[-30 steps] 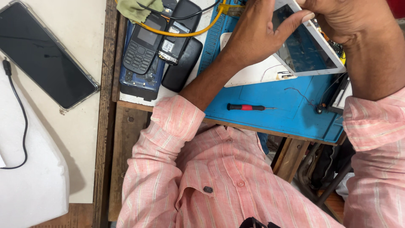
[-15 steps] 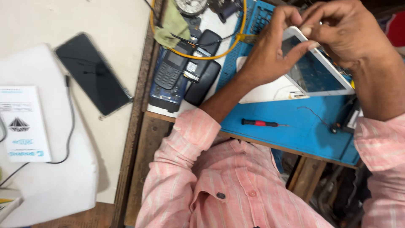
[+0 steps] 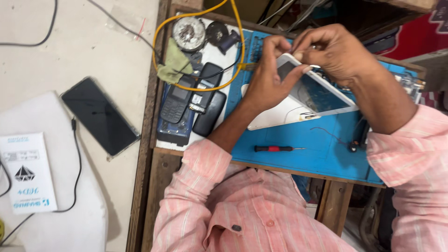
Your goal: The person is repairing a mobile phone. They connect a ribbon cable to the motherboard, place the battery inside the phone casing, and use a soldering iron to work on the battery connector.
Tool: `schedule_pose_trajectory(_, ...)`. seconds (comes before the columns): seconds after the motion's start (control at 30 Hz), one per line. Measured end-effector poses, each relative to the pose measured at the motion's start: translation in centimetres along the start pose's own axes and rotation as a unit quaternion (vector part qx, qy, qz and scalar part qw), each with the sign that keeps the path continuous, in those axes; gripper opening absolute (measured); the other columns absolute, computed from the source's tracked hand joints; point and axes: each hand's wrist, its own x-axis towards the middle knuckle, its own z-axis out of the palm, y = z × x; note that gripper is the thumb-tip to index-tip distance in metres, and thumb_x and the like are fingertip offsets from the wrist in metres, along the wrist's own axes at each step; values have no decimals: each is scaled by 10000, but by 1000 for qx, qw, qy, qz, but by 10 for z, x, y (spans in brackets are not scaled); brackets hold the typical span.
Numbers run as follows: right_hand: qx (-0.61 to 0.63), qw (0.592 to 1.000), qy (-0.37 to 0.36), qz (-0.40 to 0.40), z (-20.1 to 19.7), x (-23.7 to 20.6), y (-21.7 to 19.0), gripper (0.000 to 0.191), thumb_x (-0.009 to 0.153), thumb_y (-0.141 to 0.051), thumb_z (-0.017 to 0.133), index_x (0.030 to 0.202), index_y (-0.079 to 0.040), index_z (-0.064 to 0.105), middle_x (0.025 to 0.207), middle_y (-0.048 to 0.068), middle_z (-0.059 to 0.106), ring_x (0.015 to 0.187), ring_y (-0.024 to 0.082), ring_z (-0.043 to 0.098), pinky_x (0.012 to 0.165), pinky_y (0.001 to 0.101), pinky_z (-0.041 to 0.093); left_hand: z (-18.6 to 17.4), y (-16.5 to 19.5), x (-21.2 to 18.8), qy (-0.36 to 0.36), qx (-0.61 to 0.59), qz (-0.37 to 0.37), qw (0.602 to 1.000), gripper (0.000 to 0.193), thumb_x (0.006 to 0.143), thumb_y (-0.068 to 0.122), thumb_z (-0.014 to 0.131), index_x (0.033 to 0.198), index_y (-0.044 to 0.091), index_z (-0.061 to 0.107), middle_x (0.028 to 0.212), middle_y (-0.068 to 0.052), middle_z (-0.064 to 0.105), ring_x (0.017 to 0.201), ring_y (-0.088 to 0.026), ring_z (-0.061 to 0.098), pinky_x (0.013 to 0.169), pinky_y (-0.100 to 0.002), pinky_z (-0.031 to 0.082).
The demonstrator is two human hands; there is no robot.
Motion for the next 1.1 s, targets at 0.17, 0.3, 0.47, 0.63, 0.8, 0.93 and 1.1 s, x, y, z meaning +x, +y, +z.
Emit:
schedule_pose_trajectory(0.17,42,999,-19,10,-3,-3,-4,90,902,74,734,945,-5,734,1010,63,715,904,118,678,814,236,562,1,6,-1,-21,-33,-18,999,584,968,170,785,1320,59,333,1069,-106,615,1007,-149,629,868,-308,549)
schedule_pose_trajectory(0.3,42,999,-20,12,-5,-5,-5,84,903,63,742,937,-13,739,992,62,718,883,111,680,795,230,568,1,11,1,-28,-30,-5,999,578,973,169,782,1315,55,330,1099,-115,611,1043,-154,628,902,-314,547)
schedule_pose_trajectory(0.47,27,999,-21,14,-5,-6,-7,96,900,73,738,931,-17,741,975,59,720,878,107,681,799,230,573,2,18,3,-32,-35,2,999,573,977,168,783,1310,49,332,1126,-115,587,1066,-158,626,913,-322,549)
schedule_pose_trajectory(0.63,30,999,-14,21,-4,-9,-7,100,893,74,733,919,-23,736,992,49,723,877,103,685,795,227,575,0,20,0,-28,8,-11,1000,586,950,164,805,1295,41,348,1098,-110,572,996,-154,620,874,-318,545)
schedule_pose_trajectory(0.8,8,1000,-19,-1,-4,-10,-8,123,888,88,717,926,-26,746,1000,51,720,900,98,682,827,225,577,2,19,-1,-25,-38,-2,999,574,971,160,796,1307,47,344,1135,-105,577,1049,-159,619,905,-319,547)
schedule_pose_trajectory(0.93,11,1000,-15,13,-3,-10,-9,136,884,95,715,926,-31,745,992,48,724,872,92,676,795,227,566,0,17,-3,-32,-24,-14,999,579,970,166,802,1309,50,347,1112,-94,583,1030,-153,622,894,-314,550)
schedule_pose_trajectory(1.1,15,1000,-20,3,-3,-13,-8,142,890,99,716,935,-33,746,996,42,723,881,90,677,819,228,577,1,14,-6,-30,-14,5,999,582,972,153,809,1313,44,350,1144,-94,549,1052,-158,607,924,-328,543)
